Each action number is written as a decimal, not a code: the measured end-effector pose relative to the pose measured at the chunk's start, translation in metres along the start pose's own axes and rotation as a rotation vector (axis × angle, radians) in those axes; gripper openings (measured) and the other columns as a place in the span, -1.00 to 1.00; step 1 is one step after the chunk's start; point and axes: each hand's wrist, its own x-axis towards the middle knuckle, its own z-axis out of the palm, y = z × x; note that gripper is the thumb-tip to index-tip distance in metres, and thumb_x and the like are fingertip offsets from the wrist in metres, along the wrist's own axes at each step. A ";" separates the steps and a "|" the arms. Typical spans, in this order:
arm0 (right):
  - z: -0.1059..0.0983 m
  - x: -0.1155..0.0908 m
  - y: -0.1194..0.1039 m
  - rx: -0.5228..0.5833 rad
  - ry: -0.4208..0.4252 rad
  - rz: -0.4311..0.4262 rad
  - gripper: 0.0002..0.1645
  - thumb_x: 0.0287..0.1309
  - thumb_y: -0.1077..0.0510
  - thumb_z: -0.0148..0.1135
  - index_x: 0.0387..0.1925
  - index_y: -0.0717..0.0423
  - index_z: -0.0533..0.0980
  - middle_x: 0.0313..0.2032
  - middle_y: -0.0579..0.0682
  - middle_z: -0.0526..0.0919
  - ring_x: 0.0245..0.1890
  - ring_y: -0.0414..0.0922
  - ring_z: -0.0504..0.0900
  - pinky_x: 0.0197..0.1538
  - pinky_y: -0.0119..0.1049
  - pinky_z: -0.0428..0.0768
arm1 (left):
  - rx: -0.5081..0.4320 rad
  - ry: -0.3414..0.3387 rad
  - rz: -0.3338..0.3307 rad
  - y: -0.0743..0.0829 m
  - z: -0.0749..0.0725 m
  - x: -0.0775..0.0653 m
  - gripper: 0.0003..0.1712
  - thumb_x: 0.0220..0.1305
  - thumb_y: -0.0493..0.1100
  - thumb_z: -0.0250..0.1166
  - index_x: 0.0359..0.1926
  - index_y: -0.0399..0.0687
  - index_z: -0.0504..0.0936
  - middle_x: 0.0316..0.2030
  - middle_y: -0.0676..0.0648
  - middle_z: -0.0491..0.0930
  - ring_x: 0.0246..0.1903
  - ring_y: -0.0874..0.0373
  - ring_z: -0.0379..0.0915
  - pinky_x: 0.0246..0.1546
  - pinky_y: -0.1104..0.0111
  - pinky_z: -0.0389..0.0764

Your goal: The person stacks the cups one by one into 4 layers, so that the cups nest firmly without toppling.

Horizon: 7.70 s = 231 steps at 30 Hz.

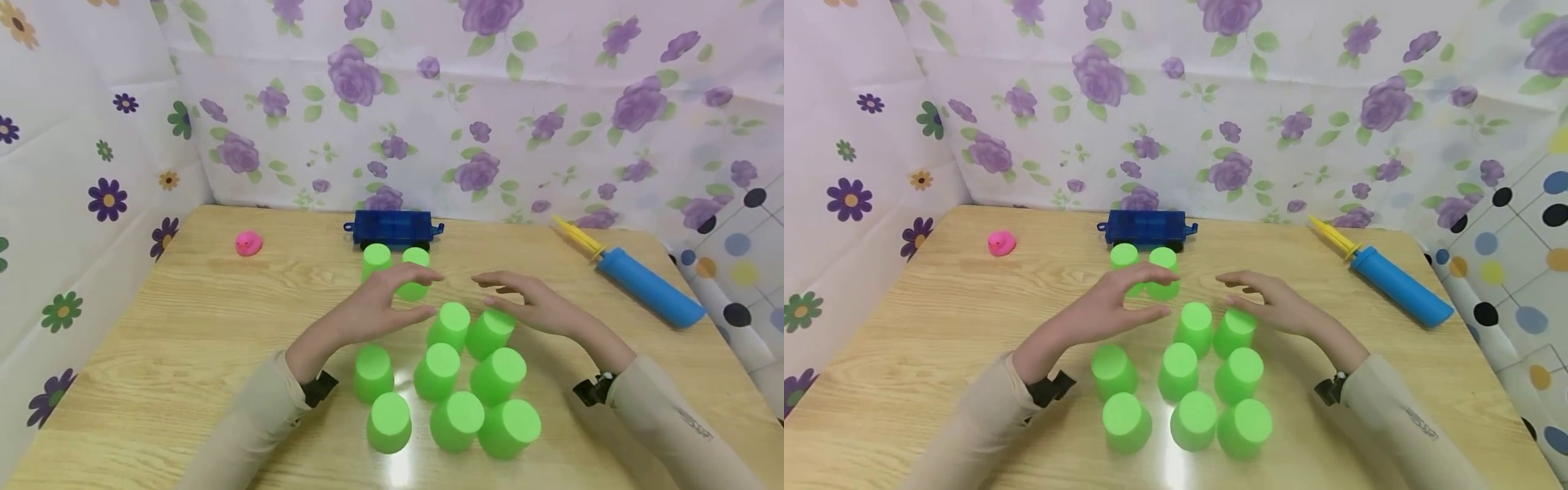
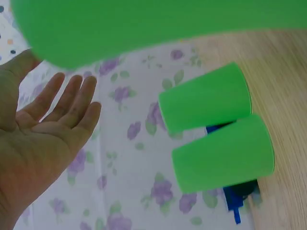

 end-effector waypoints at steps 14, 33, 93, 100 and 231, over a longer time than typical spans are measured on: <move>-0.003 -0.032 0.007 0.002 -0.053 -0.036 -0.34 0.15 0.05 0.26 0.29 -0.10 0.30 0.25 -0.08 0.38 0.26 -0.10 0.30 0.17 0.06 0.38 | 0.005 -0.265 -0.088 -0.015 0.007 0.036 -0.51 0.23 -0.01 0.26 0.17 0.04 0.44 0.11 0.04 0.47 0.06 0.19 0.43 0.11 0.18 0.43; 0.001 -0.031 0.010 0.054 -0.132 -0.007 -0.30 0.07 -0.08 0.30 0.24 -0.02 0.35 0.16 -0.14 0.47 0.14 -0.17 0.46 0.13 -0.11 0.47 | 0.055 -0.519 -0.101 -0.031 0.027 0.052 -0.29 0.05 -0.03 0.42 0.24 -0.02 0.40 0.16 0.05 0.42 0.10 0.13 0.36 0.19 0.24 0.36; 0.003 -0.032 0.023 0.181 -0.120 -0.006 -0.33 0.07 0.03 0.32 0.24 -0.06 0.35 0.15 -0.13 0.47 0.11 -0.23 0.48 0.14 -0.28 0.47 | 0.281 -0.385 -0.203 -0.051 0.007 0.114 -0.39 0.08 -0.02 0.39 0.13 -0.08 0.42 0.02 -0.10 0.50 0.01 0.09 0.43 0.00 0.32 0.49; -0.007 -0.025 0.023 0.093 -0.012 -0.008 -0.33 0.10 0.03 0.30 0.26 -0.16 0.34 0.19 -0.11 0.45 0.06 -0.23 0.52 0.08 -0.23 0.52 | 0.259 -0.295 -0.212 -0.043 -0.009 0.096 -0.05 0.05 0.23 0.34 0.39 0.08 0.14 0.30 -0.02 0.24 0.28 0.07 0.17 0.22 0.16 0.30; 0.065 -0.016 -0.083 -0.333 -0.120 -0.228 -0.39 0.21 -0.16 0.13 0.27 -0.15 0.30 0.20 -0.24 0.41 0.11 -0.26 0.47 0.08 -0.26 0.52 | -0.056 0.310 -0.174 -0.058 -0.048 0.034 -0.34 0.21 -0.08 0.29 0.32 0.14 0.31 0.18 -0.02 0.42 0.09 0.10 0.39 0.12 0.13 0.41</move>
